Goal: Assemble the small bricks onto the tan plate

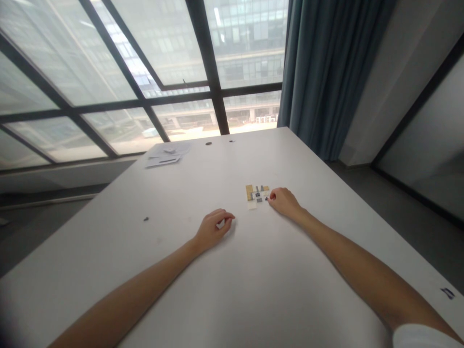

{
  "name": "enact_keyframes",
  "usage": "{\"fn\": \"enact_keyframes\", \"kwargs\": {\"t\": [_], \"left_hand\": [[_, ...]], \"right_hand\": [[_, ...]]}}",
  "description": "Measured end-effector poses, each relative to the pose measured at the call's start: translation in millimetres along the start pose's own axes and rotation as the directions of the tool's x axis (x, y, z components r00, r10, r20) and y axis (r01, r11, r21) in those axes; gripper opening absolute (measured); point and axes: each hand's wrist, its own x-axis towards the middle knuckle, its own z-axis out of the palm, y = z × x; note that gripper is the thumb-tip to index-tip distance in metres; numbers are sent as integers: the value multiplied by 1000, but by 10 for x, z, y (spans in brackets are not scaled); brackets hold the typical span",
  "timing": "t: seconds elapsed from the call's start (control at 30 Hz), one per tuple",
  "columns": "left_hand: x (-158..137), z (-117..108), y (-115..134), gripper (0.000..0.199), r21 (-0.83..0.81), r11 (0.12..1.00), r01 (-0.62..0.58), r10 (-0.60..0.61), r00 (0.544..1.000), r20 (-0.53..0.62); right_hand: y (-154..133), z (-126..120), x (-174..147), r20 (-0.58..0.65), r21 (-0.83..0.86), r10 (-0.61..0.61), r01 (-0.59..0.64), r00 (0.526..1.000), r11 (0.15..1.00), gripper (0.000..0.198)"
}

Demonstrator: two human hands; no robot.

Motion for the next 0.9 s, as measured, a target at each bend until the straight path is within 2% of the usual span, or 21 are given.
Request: {"fn": "enact_keyframes", "kwargs": {"t": [0.43,0.9], "left_hand": [[9,14,11,19,-3,1000,22,-22,1000,12],[13,-11,51,20,-4,999,40,-39,999,29]], "right_hand": [[-87,80,-26,-51,-29,110,-111,993,993,15],[-49,73,-21,-60,4,59,-59,996,998,18]]}}
